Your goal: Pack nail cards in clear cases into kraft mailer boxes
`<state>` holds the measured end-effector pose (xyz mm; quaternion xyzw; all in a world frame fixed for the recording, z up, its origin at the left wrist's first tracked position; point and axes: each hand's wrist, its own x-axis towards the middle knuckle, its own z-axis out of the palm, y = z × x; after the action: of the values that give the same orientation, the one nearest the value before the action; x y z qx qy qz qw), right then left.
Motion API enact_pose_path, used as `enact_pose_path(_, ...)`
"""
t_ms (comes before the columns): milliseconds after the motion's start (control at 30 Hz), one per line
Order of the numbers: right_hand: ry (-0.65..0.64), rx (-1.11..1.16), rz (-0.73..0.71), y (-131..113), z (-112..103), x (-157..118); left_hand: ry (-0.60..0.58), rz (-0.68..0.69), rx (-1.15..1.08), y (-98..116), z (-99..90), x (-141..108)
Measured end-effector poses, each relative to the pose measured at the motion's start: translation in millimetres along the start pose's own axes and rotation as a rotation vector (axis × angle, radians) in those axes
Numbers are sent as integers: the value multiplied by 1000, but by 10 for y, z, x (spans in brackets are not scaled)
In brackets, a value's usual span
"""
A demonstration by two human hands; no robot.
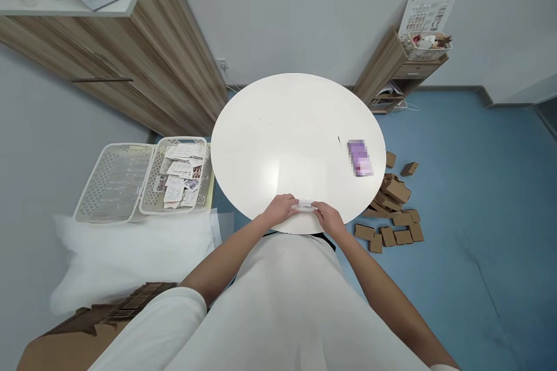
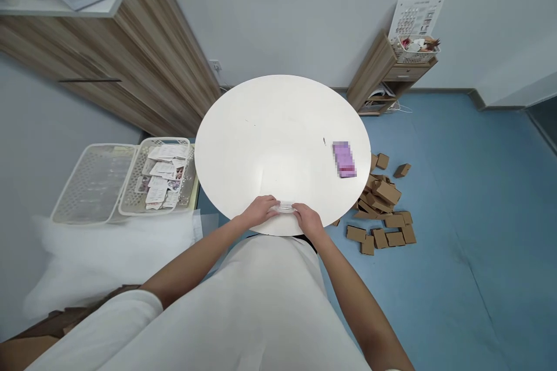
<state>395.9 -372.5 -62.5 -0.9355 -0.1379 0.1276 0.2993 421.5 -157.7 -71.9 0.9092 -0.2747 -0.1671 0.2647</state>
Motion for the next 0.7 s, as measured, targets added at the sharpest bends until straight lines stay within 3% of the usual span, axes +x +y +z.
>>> enact_pose_path(167,-71,145,125,18,-185,314,24,-180,-276,-78,-128,98)
enact_pose_path(300,-159,264,252,36,-276,613,-18,-272,-365,-188,-189,272)
enact_pose_path(433,-230,342,349,106,-266,866,-132,-399,-295,-297,-221,481)
enact_pose_path(567,-266,361,404,195,-196,1004,-65,-516,-165,-244,-240,529)
enact_pose_path(633,-270,368,411,231,-163,1030,46,-494,-39,-144,-223,478)
enact_pose_path(700,-271,370,409,255,-136,1039,126,-309,140,-33,-171,410)
